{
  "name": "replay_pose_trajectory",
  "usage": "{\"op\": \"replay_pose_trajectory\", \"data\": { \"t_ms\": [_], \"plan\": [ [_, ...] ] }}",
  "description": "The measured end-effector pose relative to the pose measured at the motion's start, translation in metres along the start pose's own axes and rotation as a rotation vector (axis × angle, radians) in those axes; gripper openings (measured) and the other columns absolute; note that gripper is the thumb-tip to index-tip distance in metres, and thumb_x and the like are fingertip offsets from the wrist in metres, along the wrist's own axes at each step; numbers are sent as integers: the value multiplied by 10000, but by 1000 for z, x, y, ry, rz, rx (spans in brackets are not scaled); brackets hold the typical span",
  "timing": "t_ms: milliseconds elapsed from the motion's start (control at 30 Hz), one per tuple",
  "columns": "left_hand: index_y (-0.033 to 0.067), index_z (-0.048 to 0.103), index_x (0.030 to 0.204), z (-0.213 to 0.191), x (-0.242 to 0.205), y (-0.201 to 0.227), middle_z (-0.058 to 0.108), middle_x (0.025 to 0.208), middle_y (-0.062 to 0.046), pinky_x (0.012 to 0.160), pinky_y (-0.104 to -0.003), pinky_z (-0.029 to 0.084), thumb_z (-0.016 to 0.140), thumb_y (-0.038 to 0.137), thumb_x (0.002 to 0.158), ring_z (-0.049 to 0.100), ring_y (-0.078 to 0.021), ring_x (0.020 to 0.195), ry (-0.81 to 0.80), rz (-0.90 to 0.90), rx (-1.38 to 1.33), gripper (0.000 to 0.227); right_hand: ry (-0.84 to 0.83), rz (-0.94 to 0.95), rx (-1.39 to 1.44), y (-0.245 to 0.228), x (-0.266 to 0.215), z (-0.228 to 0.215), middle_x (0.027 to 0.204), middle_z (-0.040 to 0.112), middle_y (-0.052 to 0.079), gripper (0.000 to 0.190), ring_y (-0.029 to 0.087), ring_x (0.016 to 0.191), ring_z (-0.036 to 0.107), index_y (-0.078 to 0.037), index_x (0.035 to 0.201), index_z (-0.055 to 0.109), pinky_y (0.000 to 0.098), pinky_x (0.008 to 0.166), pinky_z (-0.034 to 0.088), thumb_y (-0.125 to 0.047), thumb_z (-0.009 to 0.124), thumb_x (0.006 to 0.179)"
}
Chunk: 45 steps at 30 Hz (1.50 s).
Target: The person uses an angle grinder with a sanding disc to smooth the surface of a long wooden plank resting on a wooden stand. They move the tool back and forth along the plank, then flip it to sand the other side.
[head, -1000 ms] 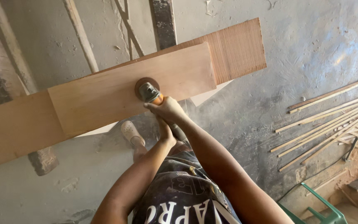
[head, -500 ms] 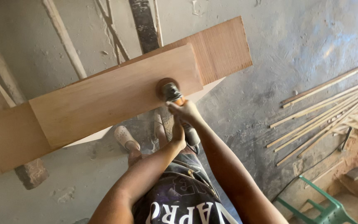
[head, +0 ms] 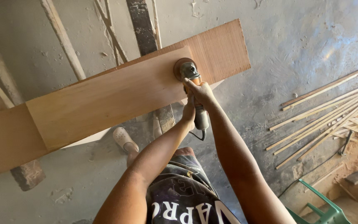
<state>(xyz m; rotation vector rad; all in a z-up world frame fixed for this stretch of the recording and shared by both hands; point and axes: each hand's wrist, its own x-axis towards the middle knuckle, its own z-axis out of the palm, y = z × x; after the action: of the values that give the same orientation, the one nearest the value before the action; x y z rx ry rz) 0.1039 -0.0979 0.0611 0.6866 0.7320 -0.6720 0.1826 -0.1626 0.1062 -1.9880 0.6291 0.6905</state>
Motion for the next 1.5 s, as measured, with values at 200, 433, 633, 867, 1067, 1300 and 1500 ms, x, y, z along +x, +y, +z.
{"op": "replay_pose_trajectory", "data": {
  "t_ms": [200, 433, 633, 867, 1067, 1300, 1500],
  "plan": [
    [15, 607, 1253, 3, 13, 2, 703, 928, -138, 592, -379, 583, 379, 755, 991, 693, -228, 698, -48, -21, 15, 817, -10, -13, 179, -10, -4, -8, 759, 698, 56, 496, 148, 644, 674, -52, 931, 727, 314, 593, 573, -538, 735, 835],
    [99, 468, 1445, -66, 12, -35, 668, 1237, -107, 941, -393, 570, 398, 693, 954, 688, -201, 1099, 177, 147, -105, 775, -156, 59, -20, -24, -26, 56, 729, 723, 66, 444, 155, 624, 699, -52, 810, 739, 330, 603, 584, -495, 765, 809],
    [61, 513, 1381, -68, -20, -100, 678, 1202, -117, 927, -400, 560, 378, 691, 975, 689, -213, 1072, 246, 57, -119, 761, -178, -25, -305, 20, -64, 46, 798, 770, 44, 454, 120, 714, 737, -74, 928, 729, 318, 696, 594, -495, 803, 777],
    [18, 565, 1306, -34, -31, -112, 688, 1160, -129, 910, -409, 548, 355, 688, 999, 690, -226, 1040, -16, -70, 27, 767, -14, 52, 131, 69, -75, 0, 724, 689, 70, 439, 161, 617, 664, -7, 912, 714, 328, 579, 551, -441, 760, 866],
    [-9, 622, 1237, -68, -57, -96, 707, 1045, -137, 796, -382, 561, 368, 708, 993, 704, -229, 899, 9, -63, 3, 798, -2, 84, 88, 67, -89, 42, 703, 692, 73, 447, 163, 595, 687, -5, 893, 696, 324, 569, 568, -447, 747, 858],
    [-11, 594, 1305, -138, -97, -72, 697, 1098, -132, 812, -372, 571, 350, 730, 985, 702, -213, 944, 80, -34, -81, 843, -117, -61, -32, 46, -116, 128, 718, 705, 57, 452, 137, 636, 677, -28, 866, 715, 318, 614, 563, -479, 749, 861],
    [-4, 557, 1375, -193, -126, -53, 684, 1162, -133, 829, -361, 579, 324, 750, 978, 695, -197, 991, 114, -20, -170, 884, -176, -55, -65, 24, -145, 194, 754, 726, 46, 437, 130, 678, 686, -35, 887, 735, 313, 644, 565, -470, 752, 854]
  ]
}}
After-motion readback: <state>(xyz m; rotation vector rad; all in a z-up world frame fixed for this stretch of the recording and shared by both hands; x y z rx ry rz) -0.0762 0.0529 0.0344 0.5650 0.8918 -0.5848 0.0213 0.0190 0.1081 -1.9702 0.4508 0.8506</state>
